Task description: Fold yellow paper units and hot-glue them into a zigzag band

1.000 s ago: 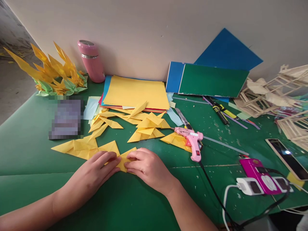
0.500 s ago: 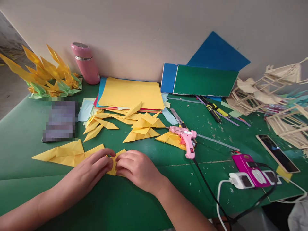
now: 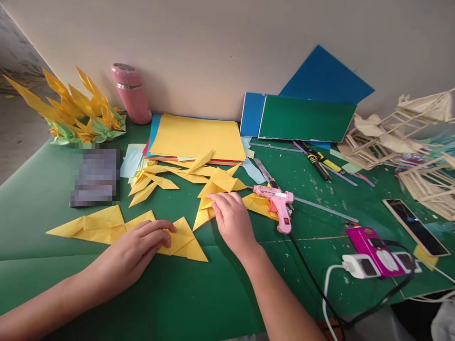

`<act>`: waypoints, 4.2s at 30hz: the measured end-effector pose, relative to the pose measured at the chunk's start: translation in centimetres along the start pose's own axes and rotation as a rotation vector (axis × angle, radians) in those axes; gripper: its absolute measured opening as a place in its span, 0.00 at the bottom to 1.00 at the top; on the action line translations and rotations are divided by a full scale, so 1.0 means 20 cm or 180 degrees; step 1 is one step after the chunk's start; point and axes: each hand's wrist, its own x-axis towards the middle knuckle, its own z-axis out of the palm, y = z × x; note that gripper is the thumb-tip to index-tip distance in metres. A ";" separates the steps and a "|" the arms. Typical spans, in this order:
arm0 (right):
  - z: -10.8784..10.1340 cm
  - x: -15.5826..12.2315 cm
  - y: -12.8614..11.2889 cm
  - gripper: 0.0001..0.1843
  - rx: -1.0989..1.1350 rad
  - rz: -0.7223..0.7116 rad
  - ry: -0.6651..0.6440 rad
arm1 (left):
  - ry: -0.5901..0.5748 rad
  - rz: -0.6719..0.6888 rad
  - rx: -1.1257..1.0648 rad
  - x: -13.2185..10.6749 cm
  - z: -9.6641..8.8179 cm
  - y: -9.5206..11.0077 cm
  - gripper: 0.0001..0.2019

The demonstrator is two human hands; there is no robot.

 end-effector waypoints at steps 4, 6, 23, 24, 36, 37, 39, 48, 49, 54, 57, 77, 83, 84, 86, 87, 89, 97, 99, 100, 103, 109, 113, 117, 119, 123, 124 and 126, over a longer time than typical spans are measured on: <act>-0.01 -0.01 -0.03 0.10 0.0250 -0.0030 -0.0153 | 0.0116 -0.0159 0.0046 0.00 0.01 0.00 0.12; -0.01 -0.01 -0.04 0.08 0.0313 -0.0071 -0.0185 | 0.0077 -0.0281 0.0189 0.00 0.01 0.00 0.10; -0.03 -0.02 -0.14 0.09 0.0470 -0.0380 0.0043 | 0.0018 0.0053 0.0332 -0.02 0.03 -0.02 0.15; -0.04 -0.02 -0.13 0.09 0.0608 -0.0278 -0.0098 | 0.0042 0.0049 0.0339 -0.02 0.03 -0.03 0.15; -0.09 -0.05 -0.10 0.14 0.0600 0.0277 -0.0945 | 0.0055 0.0617 0.1478 -0.02 0.04 0.01 0.18; -0.09 -0.05 -0.10 0.16 0.0495 0.0238 -0.0987 | 0.0039 0.0631 0.1601 -0.03 0.04 0.01 0.18; -0.10 -0.05 -0.10 0.19 0.0335 0.0170 -0.1049 | 0.0008 0.0658 0.1851 -0.04 0.06 0.04 0.20; -0.14 -0.05 -0.11 0.10 0.0992 0.0698 -0.1028 | 0.0128 0.0786 0.2577 -0.11 0.11 0.17 0.20; -0.15 -0.05 -0.10 0.09 0.1086 0.0747 -0.0955 | 0.0039 0.0760 0.2567 -0.10 0.11 0.17 0.21; -0.14 -0.05 -0.09 0.04 0.1403 0.1055 -0.0666 | -0.0292 0.0436 0.2103 -0.06 0.07 0.12 0.22; -0.14 -0.06 -0.09 0.05 0.1602 0.1280 -0.0479 | -0.0264 0.0265 0.1362 -0.06 0.03 0.07 0.22; -0.10 -0.05 -0.09 0.09 0.2299 0.1571 -0.0882 | -0.0698 -0.0233 -0.0315 -0.02 -0.15 -0.19 0.16; -0.09 -0.05 -0.10 0.08 0.2251 0.1539 -0.0909 | -0.0541 -0.0216 -0.0056 -0.04 -0.14 -0.12 0.18; -0.09 -0.05 -0.10 0.08 0.2231 0.1525 -0.0919 | -0.0511 -0.0180 -0.0041 -0.03 -0.13 -0.11 0.18; -0.08 -0.05 -0.10 0.08 0.2218 0.1505 -0.0883 | -0.0492 -0.0109 0.0003 -0.02 -0.13 -0.09 0.17; -0.07 -0.05 -0.10 0.08 0.2214 0.1504 -0.0847 | -0.0495 -0.0085 0.0032 -0.02 -0.12 -0.08 0.16; -0.06 -0.04 -0.10 0.08 0.2181 0.1527 -0.0774 | -0.0463 -0.0074 0.0096 -0.01 -0.11 -0.07 0.15; -0.01 -0.04 -0.12 0.15 0.2018 0.1429 -0.0549 | -0.0425 -0.0050 -0.0191 -0.01 -0.09 -0.14 0.11; -0.01 -0.04 -0.12 0.15 0.1993 0.1409 -0.0513 | -0.0406 -0.0066 -0.0112 -0.02 -0.08 -0.15 0.12; -0.01 -0.04 -0.12 0.15 0.1988 0.1405 -0.0503 | -0.0396 -0.0028 -0.0065 -0.03 -0.08 -0.15 0.13; -0.01 -0.04 -0.12 0.14 0.1952 0.1375 -0.0448 | -0.0432 0.0208 0.0009 -0.03 -0.07 -0.14 0.15; 0.00 -0.02 -0.12 0.14 0.1935 0.1339 -0.0426 | -0.0696 0.0825 -0.0282 0.03 -0.10 -0.16 0.15; 0.01 -0.02 -0.11 0.14 0.2030 0.1475 -0.0339 | -0.0638 0.1055 -0.0264 0.03 -0.10 -0.19 0.14; 0.01 -0.03 -0.11 0.15 0.2121 0.1562 -0.0328 | -0.0722 0.1286 -0.0208 0.02 -0.10 -0.18 0.15; 0.01 -0.03 -0.10 0.15 0.2123 0.1565 -0.0358 | -0.0709 0.1240 -0.0106 0.02 -0.11 -0.18 0.16; 0.00 -0.04 -0.11 0.15 0.2025 0.1490 -0.0446 | -0.0692 0.0925 -0.0019 0.02 -0.11 -0.17 0.16; 0.00 -0.04 -0.11 0.15 0.1983 0.1458 -0.0466 | -0.0669 0.0911 -0.0065 0.02 -0.11 -0.17 0.16; 0.00 -0.04 -0.12 0.14 0.1897 0.1379 -0.0511 | -0.0545 0.0896 -0.0152 0.02 -0.10 -0.17 0.15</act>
